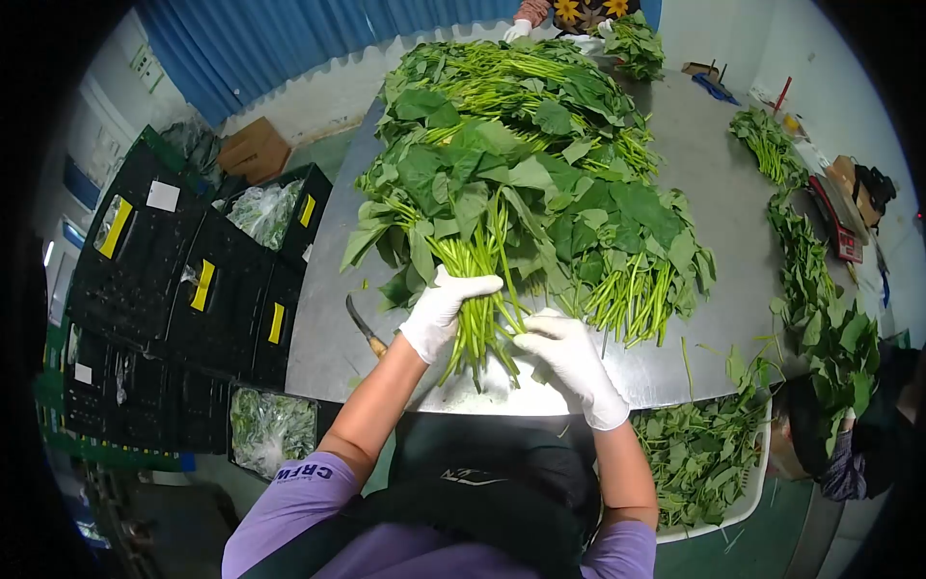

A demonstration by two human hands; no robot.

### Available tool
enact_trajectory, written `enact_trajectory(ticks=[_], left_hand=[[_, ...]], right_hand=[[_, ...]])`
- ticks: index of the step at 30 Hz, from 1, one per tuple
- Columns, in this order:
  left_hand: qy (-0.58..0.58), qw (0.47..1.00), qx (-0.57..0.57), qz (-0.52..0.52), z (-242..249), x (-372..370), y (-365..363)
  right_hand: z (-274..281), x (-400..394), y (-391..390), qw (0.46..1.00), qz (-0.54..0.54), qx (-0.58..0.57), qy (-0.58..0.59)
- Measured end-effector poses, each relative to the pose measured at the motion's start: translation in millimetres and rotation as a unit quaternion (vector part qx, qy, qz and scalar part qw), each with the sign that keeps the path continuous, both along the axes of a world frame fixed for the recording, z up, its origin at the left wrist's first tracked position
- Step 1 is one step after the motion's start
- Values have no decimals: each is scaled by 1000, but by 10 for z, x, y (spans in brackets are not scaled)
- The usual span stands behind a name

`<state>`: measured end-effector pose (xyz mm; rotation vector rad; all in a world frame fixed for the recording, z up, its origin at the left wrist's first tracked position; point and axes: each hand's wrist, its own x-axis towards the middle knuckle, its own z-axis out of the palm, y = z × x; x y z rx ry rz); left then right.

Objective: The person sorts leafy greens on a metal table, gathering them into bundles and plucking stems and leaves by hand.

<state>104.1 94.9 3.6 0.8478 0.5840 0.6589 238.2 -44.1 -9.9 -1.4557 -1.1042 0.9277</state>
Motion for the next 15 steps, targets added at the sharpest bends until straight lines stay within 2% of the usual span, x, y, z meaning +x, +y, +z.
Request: enact_trajectory(ticks=[1,2,4,5,6,8,9,10,11,12,13,14,15], left_hand=[[5,1000,-13,-17,-34,-1,20],[11,1000,-6,-11,-30,4,8],[23,1000,11,2,-4,25,-33],[39,997,-72,-6,22,58,-69],[39,998,21,41,101,64,-152],[9,999,-26,34,85,103,-210],[3,998,21,67,-6,156,-228],[19,999,-1,50,-59,129,-142],[35,999,-24,34,-72,74,-19],[51,997,-48,17,-85,43,36],[15,995,-47,87,-71,74,21],[50,994,-51,83,32,68,12],[41,997,21,67,12,67,13]], right_hand=[[26,2,-2,992,5,-19,124],[-7,27,-11,992,-22,-15,123],[-143,69,-32,970,-52,-9,235],[-186,75,-56,958,-84,15,274],[-227,70,-98,942,-115,39,312],[-343,19,-197,908,-190,114,355],[-506,70,-251,871,-229,172,398],[-651,188,-348,828,-266,227,438],[-699,387,-524,759,-221,326,518],[-656,488,-632,716,-191,386,549],[-613,589,-738,669,-154,442,577],[-439,613,-807,663,-135,469,568],[-222,536,-757,691,-94,442,563]])
